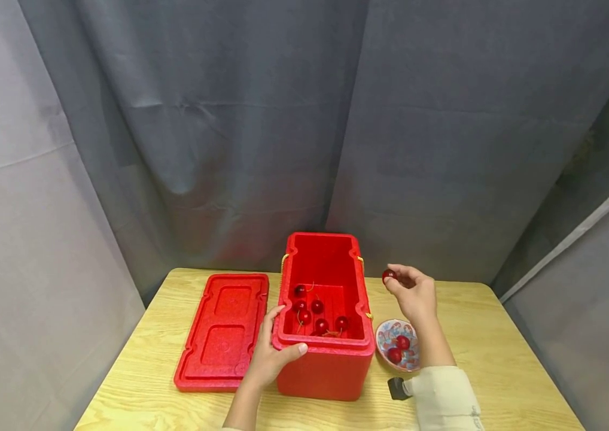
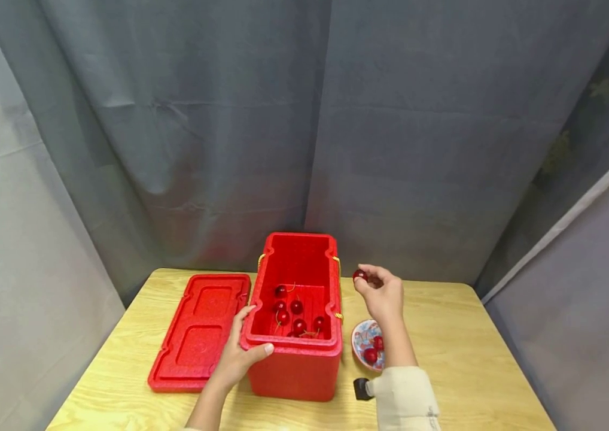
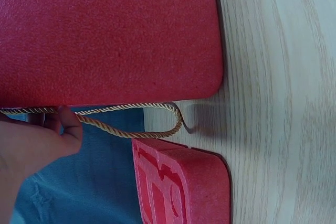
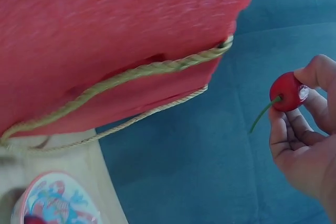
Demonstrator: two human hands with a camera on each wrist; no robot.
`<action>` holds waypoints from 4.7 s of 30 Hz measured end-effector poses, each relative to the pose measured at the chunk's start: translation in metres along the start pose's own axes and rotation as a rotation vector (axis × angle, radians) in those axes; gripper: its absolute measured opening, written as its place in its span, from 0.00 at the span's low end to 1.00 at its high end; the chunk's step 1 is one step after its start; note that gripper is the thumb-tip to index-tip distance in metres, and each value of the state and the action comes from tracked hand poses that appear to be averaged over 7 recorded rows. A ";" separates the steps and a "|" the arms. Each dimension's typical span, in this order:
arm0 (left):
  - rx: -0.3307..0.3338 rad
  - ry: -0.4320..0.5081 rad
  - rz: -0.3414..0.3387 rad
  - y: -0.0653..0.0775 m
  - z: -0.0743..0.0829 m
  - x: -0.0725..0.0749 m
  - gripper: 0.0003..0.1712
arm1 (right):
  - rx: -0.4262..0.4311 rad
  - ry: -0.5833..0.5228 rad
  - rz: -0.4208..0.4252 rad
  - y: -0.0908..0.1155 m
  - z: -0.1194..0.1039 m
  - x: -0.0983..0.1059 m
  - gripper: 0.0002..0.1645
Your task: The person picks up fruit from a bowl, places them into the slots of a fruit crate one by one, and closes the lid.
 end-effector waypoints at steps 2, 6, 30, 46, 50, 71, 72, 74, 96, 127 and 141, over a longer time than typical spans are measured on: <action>-0.009 -0.003 0.003 0.000 -0.001 0.000 0.48 | 0.006 -0.019 -0.013 -0.004 -0.005 -0.003 0.14; -0.001 0.000 0.008 -0.001 -0.001 0.001 0.48 | 0.001 -0.071 -0.050 -0.010 -0.014 -0.013 0.14; 0.008 0.000 0.011 0.000 -0.002 0.000 0.48 | 0.013 -0.090 -0.280 -0.041 -0.054 -0.062 0.17; 0.010 -0.004 0.013 0.000 -0.002 -0.001 0.48 | -0.160 0.011 -0.507 -0.045 -0.038 -0.107 0.15; 0.001 0.005 0.019 0.000 -0.002 0.000 0.48 | -0.203 0.043 -0.528 -0.045 -0.033 -0.118 0.15; 0.000 0.006 -0.007 -0.001 -0.001 -0.003 0.48 | -0.299 0.160 -0.723 -0.037 -0.016 -0.156 0.17; 0.004 0.016 -0.008 -0.002 -0.001 -0.003 0.48 | -0.307 0.152 -0.719 -0.038 -0.014 -0.156 0.17; 0.004 0.024 -0.012 -0.002 -0.001 -0.005 0.48 | -0.322 0.140 -0.710 -0.039 -0.011 -0.152 0.17; 0.017 0.043 -0.016 -0.003 -0.004 -0.007 0.50 | -0.097 0.250 -0.823 -0.026 -0.049 -0.074 0.21; 0.000 -0.019 0.011 -0.002 0.001 -0.002 0.48 | -0.157 -0.019 -0.519 0.041 0.002 0.004 0.24; 0.006 0.023 -0.020 -0.002 0.000 -0.003 0.48 | -0.315 -0.071 -0.361 0.066 0.058 0.037 0.24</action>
Point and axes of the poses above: each hand's wrist, its own y-axis away from the middle knuckle, its own x-axis out of the back of the hand, z = x × y, the point moved 8 cm from there along -y, towards the middle knuckle, and after that the axes turned 15 degrees about -y, right-handed, at the moved point
